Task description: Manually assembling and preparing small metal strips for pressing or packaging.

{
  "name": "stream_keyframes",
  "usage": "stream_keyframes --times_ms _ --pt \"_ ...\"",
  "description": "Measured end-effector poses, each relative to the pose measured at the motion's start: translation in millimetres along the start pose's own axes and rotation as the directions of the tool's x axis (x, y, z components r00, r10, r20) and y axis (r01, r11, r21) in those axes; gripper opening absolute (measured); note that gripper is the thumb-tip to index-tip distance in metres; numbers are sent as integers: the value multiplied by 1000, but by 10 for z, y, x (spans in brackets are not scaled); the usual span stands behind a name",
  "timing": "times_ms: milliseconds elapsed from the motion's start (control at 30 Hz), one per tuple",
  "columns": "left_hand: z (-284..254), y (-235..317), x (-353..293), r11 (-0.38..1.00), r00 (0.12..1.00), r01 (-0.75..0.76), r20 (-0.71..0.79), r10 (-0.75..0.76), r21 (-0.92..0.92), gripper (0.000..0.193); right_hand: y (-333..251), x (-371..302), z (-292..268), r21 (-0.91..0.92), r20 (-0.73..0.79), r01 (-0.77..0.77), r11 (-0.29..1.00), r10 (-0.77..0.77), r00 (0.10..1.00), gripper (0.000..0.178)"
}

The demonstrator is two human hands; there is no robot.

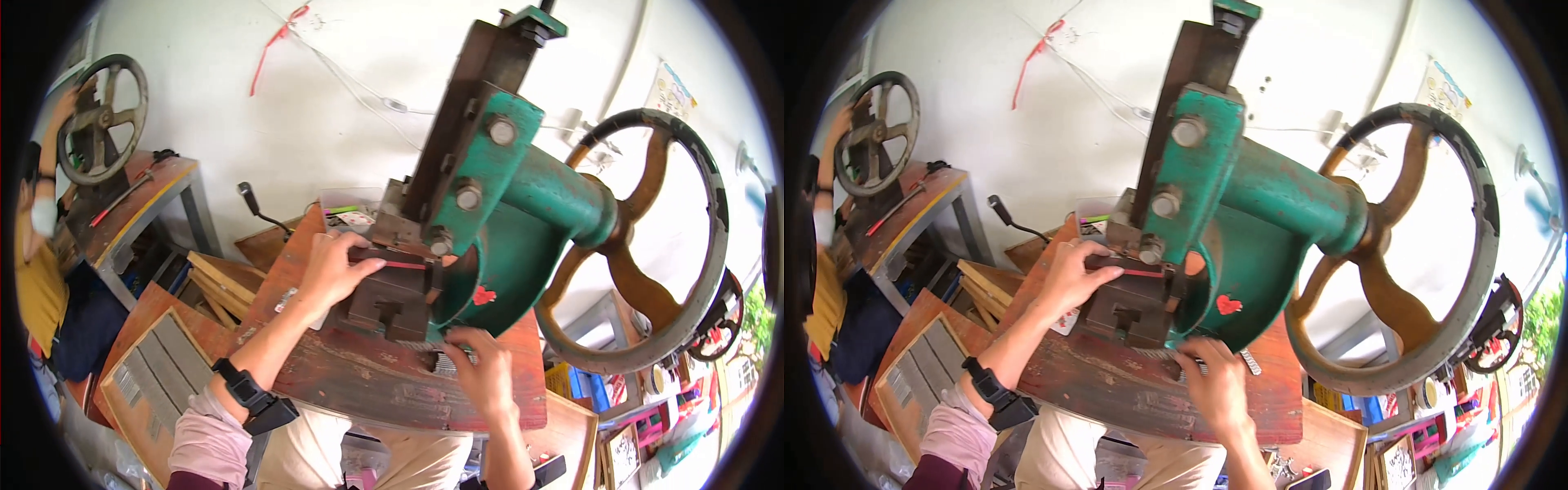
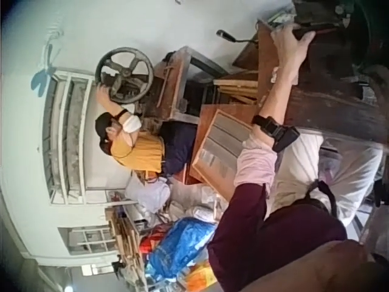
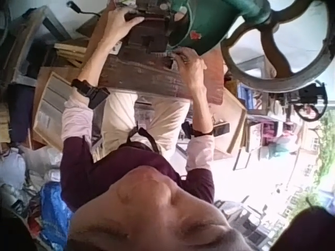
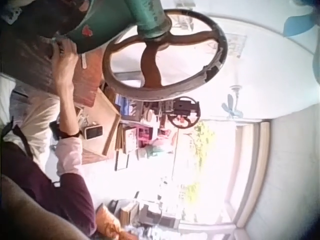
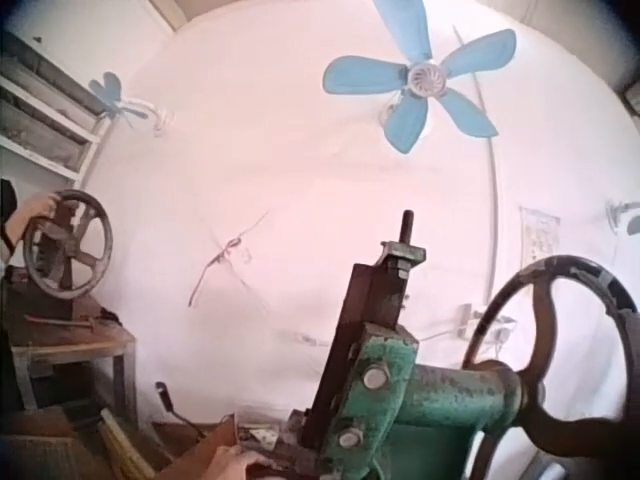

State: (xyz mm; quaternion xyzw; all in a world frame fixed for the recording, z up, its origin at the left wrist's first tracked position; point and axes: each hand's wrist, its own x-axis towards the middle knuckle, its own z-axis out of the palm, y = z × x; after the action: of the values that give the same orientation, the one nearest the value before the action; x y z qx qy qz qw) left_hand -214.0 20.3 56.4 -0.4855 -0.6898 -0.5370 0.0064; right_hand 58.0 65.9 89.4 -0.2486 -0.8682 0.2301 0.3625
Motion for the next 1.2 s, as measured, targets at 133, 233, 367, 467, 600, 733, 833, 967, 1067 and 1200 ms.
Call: stream_keyframes --times_ms 133,233,367,467,600,733,833,967,1067,1200 --pt "-100 15 -8 998 998 53 37 -51 -44 37 4 304 385 59 -162 30 998 -20 987 11" --pt "-262 127 -41 995 995 97 38 -96 -28 36 10 516 569 57 -188 -11 998 22 982 9" --pt "-435 78 -108 979 984 168 79 -160 -114 30 145 741 788 121 -344 -96 988 132 930 9" --pt "-555 179 -197 972 981 190 59 -183 -137 34 140 811 906 72 -419 -79 994 102 902 9" --pt "-416 364 -184 993 981 93 166 -104 76 34 180 803 900 36 -438 -73 997 81 895 11" --pt "-394 106 -102 987 999 -1 47 -7 162 33 181 806 912 -70 -467 54 996 -80 881 8" --pt "-494 -129 -62 983 997 70 18 -74 168 28 209 826 912 -165 -484 105 981 -173 857 9" --pt "-450 0 -106 987 998 39 46 -47 156 28 151 805 863 -222 -463 -13 975 -93 881 9" --pt "-307 189 -120 989 996 33 75 -44 142 32 173 809 893 -296 -453 -88 951 -59 890 25" --pt "-18 141 -53 990 996 -87 45 82 111 32 113 715 884 -136 -495 12 991 -78 865 23"
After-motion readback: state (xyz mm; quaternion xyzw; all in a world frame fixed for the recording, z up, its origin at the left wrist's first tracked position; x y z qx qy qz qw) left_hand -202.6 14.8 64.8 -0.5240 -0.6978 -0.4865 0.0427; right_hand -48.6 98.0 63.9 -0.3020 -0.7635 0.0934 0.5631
